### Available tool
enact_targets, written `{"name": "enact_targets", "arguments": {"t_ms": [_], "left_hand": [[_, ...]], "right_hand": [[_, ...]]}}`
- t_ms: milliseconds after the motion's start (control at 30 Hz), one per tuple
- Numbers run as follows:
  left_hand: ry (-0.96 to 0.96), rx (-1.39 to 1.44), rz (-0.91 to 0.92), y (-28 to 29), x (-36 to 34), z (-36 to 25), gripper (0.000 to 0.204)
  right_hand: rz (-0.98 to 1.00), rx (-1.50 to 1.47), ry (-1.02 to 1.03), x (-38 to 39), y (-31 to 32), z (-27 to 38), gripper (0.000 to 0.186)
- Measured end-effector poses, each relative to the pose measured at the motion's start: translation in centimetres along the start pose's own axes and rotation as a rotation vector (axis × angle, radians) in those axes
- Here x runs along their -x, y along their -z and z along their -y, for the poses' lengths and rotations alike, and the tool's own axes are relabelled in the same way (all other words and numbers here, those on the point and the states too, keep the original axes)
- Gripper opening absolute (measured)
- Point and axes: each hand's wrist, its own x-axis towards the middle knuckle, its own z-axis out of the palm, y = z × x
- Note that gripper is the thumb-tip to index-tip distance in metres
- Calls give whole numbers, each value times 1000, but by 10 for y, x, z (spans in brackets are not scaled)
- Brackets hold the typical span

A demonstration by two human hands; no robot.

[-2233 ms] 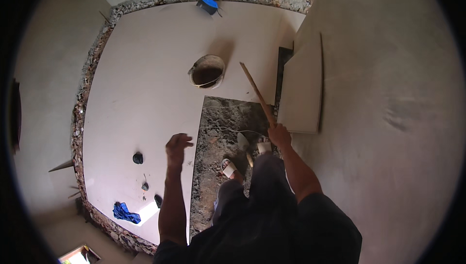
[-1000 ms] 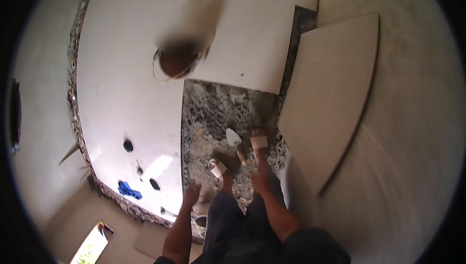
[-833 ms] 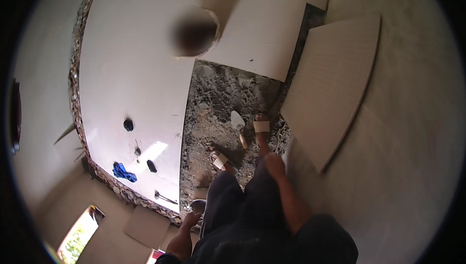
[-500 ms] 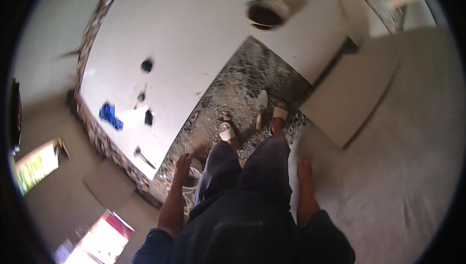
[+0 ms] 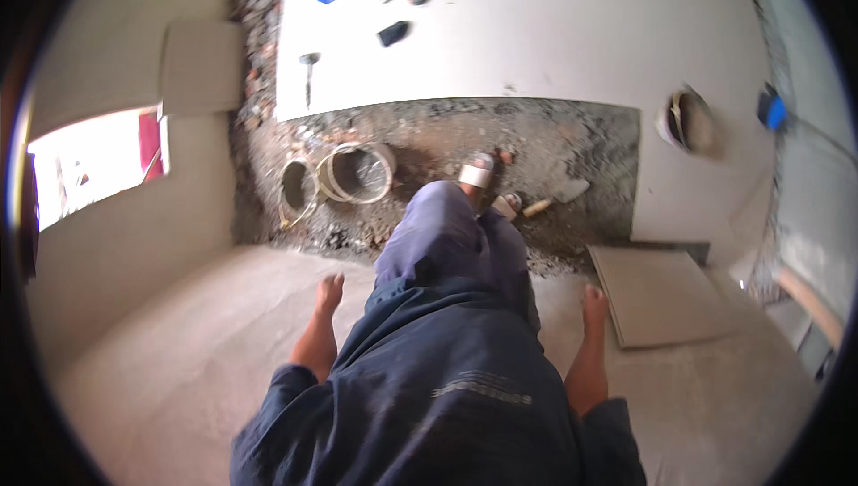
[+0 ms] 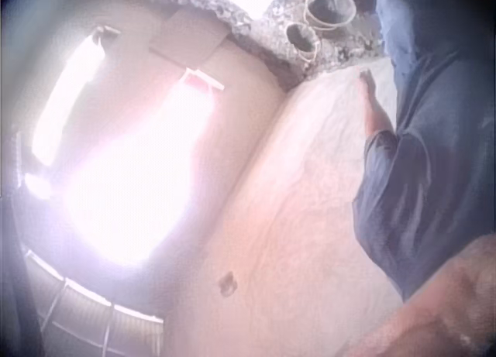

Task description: The person scoops cement from a bucket and spreads it onto the floor using a trowel. They repeatedly smooth the cement over a section of the floor, preparing the surface for tiling.

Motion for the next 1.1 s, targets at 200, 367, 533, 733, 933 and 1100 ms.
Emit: {"name": "enact_targets", "arguments": {"t_ms": [200,367,533,733,933,1100], "left_hand": [[262,254,174,-30,22,36,45],[202,417,-11,-23,-13,59,44],[294,603,-3,-1,-51,87,42],[343,784,18,29,-112,139,44],[342,744,21,78,-187,160,48],[266,716,91,75,-229,138,45]], "right_hand": [[-12,58,87,11,-16,12,35],[95,133,-58,40,-45,20,36],[116,402,14,63,-82,67,37],[70,393,87,94,-151,130,40],[131,542,140,119,-193,127,43],[97,605,308,117,-197,126,43]]}}
